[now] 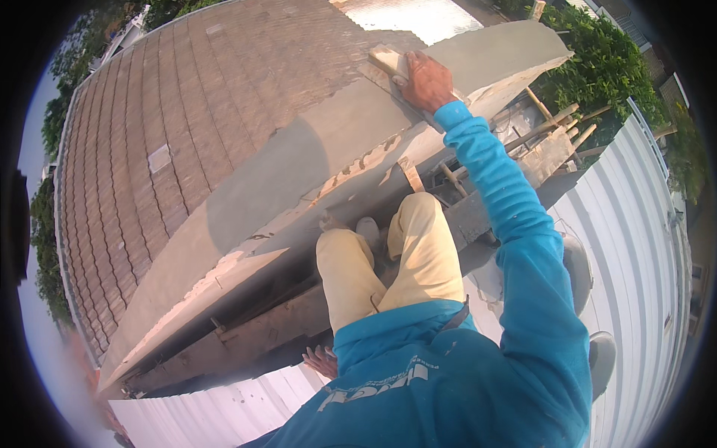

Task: The person applies wet cement to a sloped roof edge using a trowel and a wooden float. They repeatedly scoop cement from a bucket, spread it along the roof surface, and smooth the layer to create an even finish.

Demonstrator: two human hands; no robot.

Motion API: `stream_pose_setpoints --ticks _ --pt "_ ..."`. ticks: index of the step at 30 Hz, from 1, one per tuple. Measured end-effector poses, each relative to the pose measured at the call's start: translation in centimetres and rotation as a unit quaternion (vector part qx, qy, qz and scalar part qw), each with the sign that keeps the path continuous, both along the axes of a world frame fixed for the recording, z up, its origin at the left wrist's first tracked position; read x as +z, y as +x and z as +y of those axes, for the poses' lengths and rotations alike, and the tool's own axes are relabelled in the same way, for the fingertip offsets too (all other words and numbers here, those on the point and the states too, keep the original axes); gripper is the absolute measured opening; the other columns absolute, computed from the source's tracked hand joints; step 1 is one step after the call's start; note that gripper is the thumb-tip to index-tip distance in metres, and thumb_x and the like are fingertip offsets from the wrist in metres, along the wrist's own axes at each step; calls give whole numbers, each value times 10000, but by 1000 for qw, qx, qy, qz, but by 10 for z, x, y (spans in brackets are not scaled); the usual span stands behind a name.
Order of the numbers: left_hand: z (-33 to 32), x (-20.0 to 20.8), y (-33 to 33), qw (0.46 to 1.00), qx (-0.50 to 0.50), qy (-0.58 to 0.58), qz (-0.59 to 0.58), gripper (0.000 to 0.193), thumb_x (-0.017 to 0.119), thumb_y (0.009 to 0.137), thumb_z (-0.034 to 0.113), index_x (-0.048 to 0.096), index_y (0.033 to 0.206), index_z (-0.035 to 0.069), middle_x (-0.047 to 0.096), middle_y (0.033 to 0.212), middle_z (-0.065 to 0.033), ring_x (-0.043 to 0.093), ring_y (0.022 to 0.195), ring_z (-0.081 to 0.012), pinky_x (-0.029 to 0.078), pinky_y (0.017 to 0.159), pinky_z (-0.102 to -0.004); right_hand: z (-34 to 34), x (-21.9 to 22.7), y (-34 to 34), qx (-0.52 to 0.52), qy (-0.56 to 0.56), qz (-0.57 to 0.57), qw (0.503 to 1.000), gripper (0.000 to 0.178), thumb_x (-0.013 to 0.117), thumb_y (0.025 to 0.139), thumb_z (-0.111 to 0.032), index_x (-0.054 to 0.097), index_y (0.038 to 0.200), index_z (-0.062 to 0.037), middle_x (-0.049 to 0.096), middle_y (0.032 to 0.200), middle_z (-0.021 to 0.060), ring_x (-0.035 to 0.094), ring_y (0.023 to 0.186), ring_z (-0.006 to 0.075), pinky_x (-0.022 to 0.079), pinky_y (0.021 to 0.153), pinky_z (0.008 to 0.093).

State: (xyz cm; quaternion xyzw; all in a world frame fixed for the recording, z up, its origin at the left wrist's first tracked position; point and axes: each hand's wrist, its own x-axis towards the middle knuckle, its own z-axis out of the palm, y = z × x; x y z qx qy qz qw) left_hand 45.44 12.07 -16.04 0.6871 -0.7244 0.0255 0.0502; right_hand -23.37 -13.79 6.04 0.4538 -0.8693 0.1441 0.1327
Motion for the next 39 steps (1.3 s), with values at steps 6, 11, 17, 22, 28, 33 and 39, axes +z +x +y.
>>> stream_pose_setpoints --ticks 6,11,17,22,28,33,39 --pt "5 -6 8 1000 -12 1 -3 315 537 924 320 571 1153 107 453 1389 -196 335 1358 -472 244 1104 -688 42 -10 -174 -131 58 48 989 581 619 878 -487 577 1236 -32 617 1237 154 614 1105 355 502 936 444" --pt "-1 8 -4 999 8 30 24 326 558 895 288 571 1158 96 445 1395 -194 336 1355 -471 241 1112 -683 79 -12 -255 -217 121 -29 968 789 550 851 -636 545 1323 -4 569 1326 223 537 1246 354 428 1045 430" --pt "-8 43 -28 992 63 95 46 377 583 871 249 559 1173 27 395 1437 -200 248 1407 -450 177 1151 -654 27 -18 -132 -115 104 -36 987 811 579 843 -635 561 1301 34 614 1237 264 591 1167 383 463 994 428" --pt "-16 61 -38 985 91 124 77 404 603 862 231 554 1200 16 382 1452 -201 219 1427 -433 146 1173 -622 -42 -14 66 38 57 14 998 682 621 855 -571 631 1167 36 675 1050 254 662 954 409 529 832 464" --pt "-17 68 -45 978 117 139 106 428 610 863 239 550 1208 -6 359 1476 -204 188 1446 -423 105 1192 -588 -91 11 252 137 24 -55 989 513 686 841 -424 636 1070 33 645 1063 232 666 909 394 543 783 450" --pt "-18 68 -45 974 124 145 125 432 600 871 257 552 1208 -9 350 1481 -213 180 1452 -415 85 1197 -577 -120 15 367 219 12 -127 967 453 721 814 -338 627 1075 20 616 1028 179 657 886 358 538 752 444" --pt "-20 70 -41 976 116 141 123 430 593 872 261 555 1205 -7 359 1474 -210 184 1450 -414 100 1197 -576 -156 9 506 399 27 -172 900 470 720 814 -324 600 1113 19 598 1068 175 628 984 339 522 808 459"
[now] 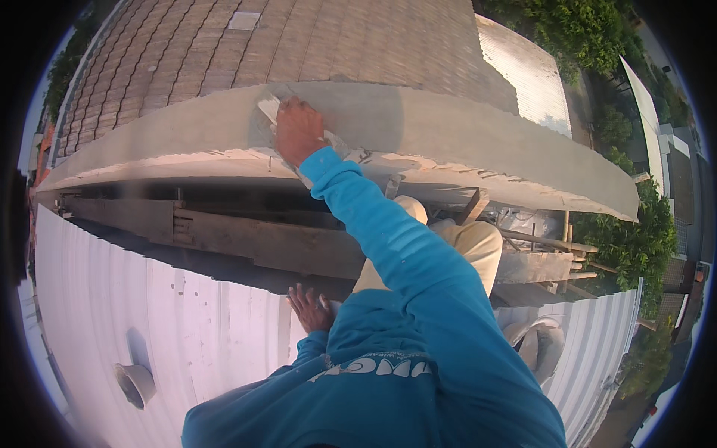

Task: The person applies wet cement to a sloped roof edge using a trowel and a wooden float. They repeatedly scoop cement from a bucket, spread it along the roof surface, and smooth the layer to create an even finish.

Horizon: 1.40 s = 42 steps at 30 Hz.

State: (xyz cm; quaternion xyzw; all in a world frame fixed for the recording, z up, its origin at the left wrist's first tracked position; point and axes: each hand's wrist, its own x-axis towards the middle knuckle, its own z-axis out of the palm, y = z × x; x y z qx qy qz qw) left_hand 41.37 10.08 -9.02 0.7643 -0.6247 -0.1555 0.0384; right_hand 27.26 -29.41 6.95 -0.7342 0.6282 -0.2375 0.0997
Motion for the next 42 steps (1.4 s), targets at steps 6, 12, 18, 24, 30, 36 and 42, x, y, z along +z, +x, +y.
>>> stream_pose_setpoints --ticks 6,12,18,24,30,36,42 --pt "3 -5 4 999 -3 -22 -22 397 601 866 263 575 1159 -3 382 1457 -209 198 1444 -414 118 1196 -571 9 7 -62 38 14 60 997 474 711 828 -325 599 1157 -3 600 1092 159 617 1024 333 522 854 451" --pt "3 1 0 1000 9 -20 -8 385 589 875 266 585 1145 -10 379 1461 -208 200 1445 -409 116 1197 -569 81 -8 -322 -209 -42 198 957 560 699 835 -423 600 1182 5 635 1146 197 624 1045 372 519 883 432" --pt "1 -4 0 1000 0 -18 -3 400 577 885 271 573 1163 -17 358 1480 -209 182 1454 -407 107 1199 -569 155 -21 -503 -394 53 236 887 713 606 884 -533 559 1266 67 621 1185 282 602 1103 418 482 954 446" --pt "4 -3 0 1000 20 5 3 412 565 886 281 568 1176 -12 355 1482 -205 169 1457 -408 110 1196 -570 94 -18 -319 -240 -2 213 947 653 647 871 -481 586 1218 70 628 1171 279 630 1055 412 518 891 442" --pt "1 -2 3 1000 20 -3 12 414 568 884 281 565 1181 -7 357 1478 -207 179 1452 -411 122 1194 -571 8 2 -72 16 -46 42 998 453 699 850 -338 620 1121 17 618 1013 163 619 971 349 518 816 446" --pt "0 -4 5 1000 14 -14 -9 408 574 881 267 572 1180 -10 363 1473 -213 197 1448 -405 126 1197 -566 5 11 -67 105 -20 128 986 480 663 884 -336 600 1259 -43 584 1143 124 538 1113 327 464 907 447" --pt "0 1 3 1000 29 0 4 404 568 885 265 577 1182 -9 358 1478 -215 194 1450 -402 117 1201 -556 84 4 -308 -129 -27 191 973 529 708 853 -322 570 1299 -73 592 1226 185 583 1061 407 477 904 479"
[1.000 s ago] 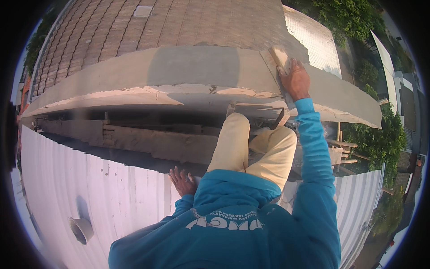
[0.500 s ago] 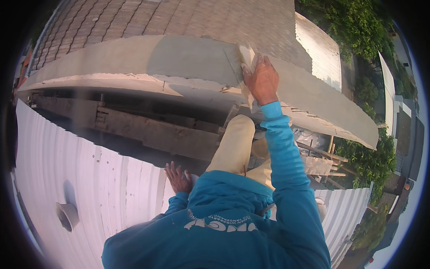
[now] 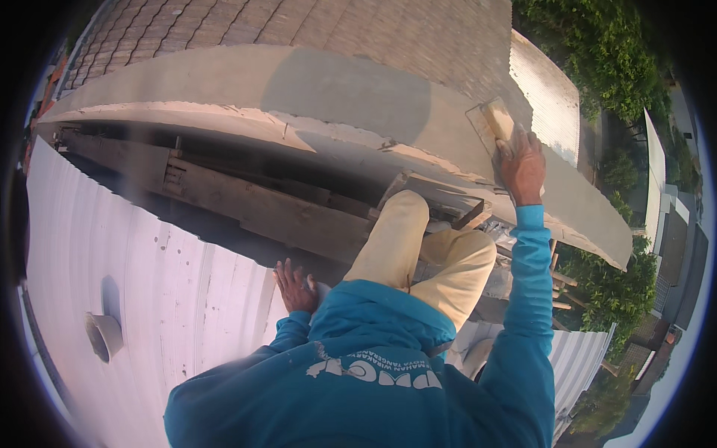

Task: The person applies wet cement to a sloped roof edge using a trowel and a wooden float. They repeatedly scoop cement from a bucket, spread it along the roof surface, and smooth the layer to create an even finish.

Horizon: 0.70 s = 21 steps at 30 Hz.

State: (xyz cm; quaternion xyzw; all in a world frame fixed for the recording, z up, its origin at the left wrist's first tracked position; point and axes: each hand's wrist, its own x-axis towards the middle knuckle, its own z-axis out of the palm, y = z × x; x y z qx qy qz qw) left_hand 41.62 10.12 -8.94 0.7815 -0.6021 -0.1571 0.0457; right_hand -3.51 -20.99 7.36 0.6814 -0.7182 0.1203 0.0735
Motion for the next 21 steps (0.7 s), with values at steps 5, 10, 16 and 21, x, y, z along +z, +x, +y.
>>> stream_pose_setpoints --ticks 5,10,16,21 --pt "-1 2 -1 1000 -2 7 15 409 577 880 262 576 1187 -8 339 1491 -214 181 1456 -399 112 1202 -553 74 -24 -157 -203 39 76 975 635 584 921 -464 535 1333 17 574 1264 299 521 1222 436 429 1026 467" --pt "0 2 -1 999 19 10 37 425 594 874 269 572 1196 -8 337 1494 -205 178 1459 -397 114 1204 -545 15 -26 -7 -110 -16 42 993 612 608 918 -458 575 1281 34 578 1252 306 527 1230 424 451 1005 451" --pt "-4 1 0 999 18 14 25 416 595 870 260 571 1190 -6 348 1486 -199 185 1458 -388 122 1202 -552 -86 -6 277 183 -66 -115 974 444 695 857 -288 605 1143 39 590 1022 175 608 958 349 515 789 459" --pt "-5 3 1 1000 -1 3 10 412 585 872 267 572 1176 -11 356 1475 -207 196 1449 -396 127 1199 -562 -113 -8 350 253 -18 -114 960 438 696 841 -251 592 1169 20 576 1057 157 588 1021 327 517 837 451"
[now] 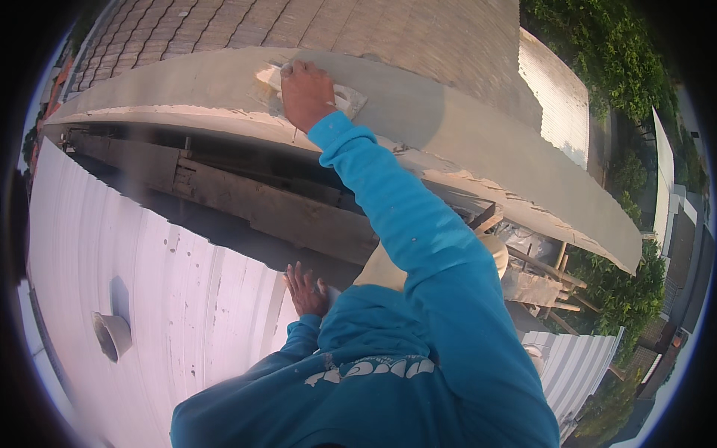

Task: The person applies wet cement to a sloped roof edge using a trowel and a wooden float. They repeatedly scoop cement from a bucket, spread it along the roof surface, and smooth the layer to create an even finish.

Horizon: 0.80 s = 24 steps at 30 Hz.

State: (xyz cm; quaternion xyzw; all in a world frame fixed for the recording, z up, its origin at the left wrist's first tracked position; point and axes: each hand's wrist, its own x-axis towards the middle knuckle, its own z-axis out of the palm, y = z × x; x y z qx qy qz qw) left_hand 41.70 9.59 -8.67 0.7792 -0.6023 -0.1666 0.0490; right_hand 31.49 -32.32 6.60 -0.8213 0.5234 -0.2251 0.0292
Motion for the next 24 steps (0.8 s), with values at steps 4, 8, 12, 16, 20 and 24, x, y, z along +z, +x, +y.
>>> stream_pose_setpoints --ticks 4,8,12,16,20,24 --pt "5 -8 3 1000 -6 -8 -9 414 578 872 269 572 1170 -18 356 1472 -214 195 1447 -405 129 1196 -571 29 6 -78 -10 23 -2 1000 487 699 839 -276 586 1219 8 579 1072 162 582 1044 337 507 854 452" --pt "4 -5 -1 1000 -2 -3 -5 419 579 872 270 572 1173 -20 360 1472 -216 196 1446 -409 126 1197 -566 93 3 -244 -185 -27 67 980 541 728 826 -329 583 1259 -38 590 1088 194 593 1005 361 518 817 431" --pt "7 -3 -6 1000 0 -13 2 424 581 873 274 572 1177 -22 365 1471 -216 200 1445 -411 125 1199 -560 160 -14 -466 -439 59 134 887 618 638 888 -443 545 1329 -21 559 1299 279 545 1193 422 442 1015 455" --pt "4 -8 -4 1000 -7 -23 10 424 580 874 274 573 1177 -23 365 1473 -216 195 1447 -410 122 1201 -555 265 -15 -673 -634 121 195 739 737 538 878 -601 567 1299 3 596 1253 266 550 1180 430 441 1000 485" --pt "8 1 -2 1000 4 -10 -13 398 580 880 263 570 1182 5 366 1476 -193 211 1442 -405 144 1198 -556 301 19 -677 -651 102 -145 738 653 522 932 -551 667 1106 61 699 1023 196 656 936 289 498 832 367" --pt "9 -5 -1 1000 -12 -17 -13 418 575 892 272 558 1208 -2 358 1483 -197 206 1443 -404 125 1198 -560 338 2 -632 -484 -53 -451 748 482 495 999 -384 617 1145 59 667 1026 108 628 861 202 503 764 344"
